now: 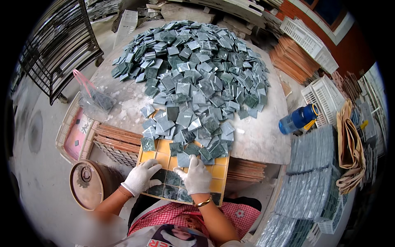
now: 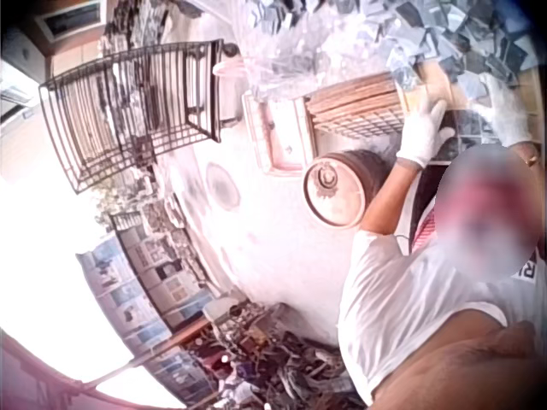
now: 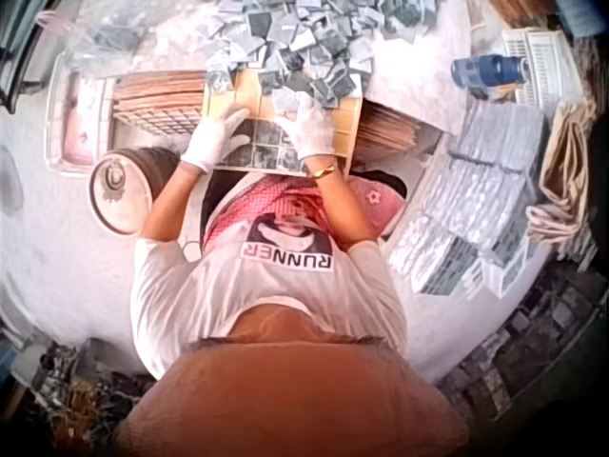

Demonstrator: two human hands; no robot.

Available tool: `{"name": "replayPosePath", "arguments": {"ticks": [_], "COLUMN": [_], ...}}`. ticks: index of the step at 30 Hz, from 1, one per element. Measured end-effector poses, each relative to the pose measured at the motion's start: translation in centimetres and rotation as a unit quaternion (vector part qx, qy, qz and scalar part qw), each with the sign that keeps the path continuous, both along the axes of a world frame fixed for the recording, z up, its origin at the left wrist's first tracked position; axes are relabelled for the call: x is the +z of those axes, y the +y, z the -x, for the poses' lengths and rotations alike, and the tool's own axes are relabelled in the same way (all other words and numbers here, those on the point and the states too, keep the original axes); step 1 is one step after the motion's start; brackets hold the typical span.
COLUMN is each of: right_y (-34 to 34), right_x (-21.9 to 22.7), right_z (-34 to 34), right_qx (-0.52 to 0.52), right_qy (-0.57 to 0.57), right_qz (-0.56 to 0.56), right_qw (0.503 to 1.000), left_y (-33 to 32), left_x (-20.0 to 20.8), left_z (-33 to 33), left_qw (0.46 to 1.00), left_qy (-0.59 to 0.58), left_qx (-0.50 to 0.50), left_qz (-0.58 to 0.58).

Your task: The person places small square tiles into a yellow grid frame, filling the slots one by one. They then flip the frame to reveal the assembled tile sheet and set it aside before starting a new frame.

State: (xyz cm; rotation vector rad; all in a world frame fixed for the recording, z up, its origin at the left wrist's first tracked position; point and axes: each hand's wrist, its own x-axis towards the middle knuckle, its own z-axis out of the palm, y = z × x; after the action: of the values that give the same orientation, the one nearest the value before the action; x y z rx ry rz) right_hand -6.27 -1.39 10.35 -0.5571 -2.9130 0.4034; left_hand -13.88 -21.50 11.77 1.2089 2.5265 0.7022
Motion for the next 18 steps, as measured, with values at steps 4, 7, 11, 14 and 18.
{"name": "replayPosePath", "arguments": {"ticks": [4,7,11,14,18], "right_y": [-0.7,-0.8,1.3,4.2,8.3], "right_x": [0.1,0.5,0.5,0.4,0.8], "right_z": [0.8,1.3,0.2,-1.2,-4.4], "right_qx": [-0.014,-0.013,0.000,-0.022,-0.039], "right_qy": [-0.020,-0.058,-0.011,0.031,0.020], "right_qz": [-0.034,-0.002,0.174,0.332,0.492], "right_qw": [0.999,0.998,0.985,0.943,0.869], "left_y": [-0.3,-0.3,0.0,0.6,0.7], "left_x": [-1.3,-0.8,0.5,0.0,-1.6], "left_z": [-1.8,-1.7,2.2,4.5,6.2], "left_qw": [0.999,1.000,0.991,0.981,0.983], "left_qy": [0.019,0.001,0.084,0.126,0.125], "left_qx": [0.040,0.028,0.083,0.138,0.132], "left_qz": [-0.003,0.000,-0.063,-0.048,-0.041]}}
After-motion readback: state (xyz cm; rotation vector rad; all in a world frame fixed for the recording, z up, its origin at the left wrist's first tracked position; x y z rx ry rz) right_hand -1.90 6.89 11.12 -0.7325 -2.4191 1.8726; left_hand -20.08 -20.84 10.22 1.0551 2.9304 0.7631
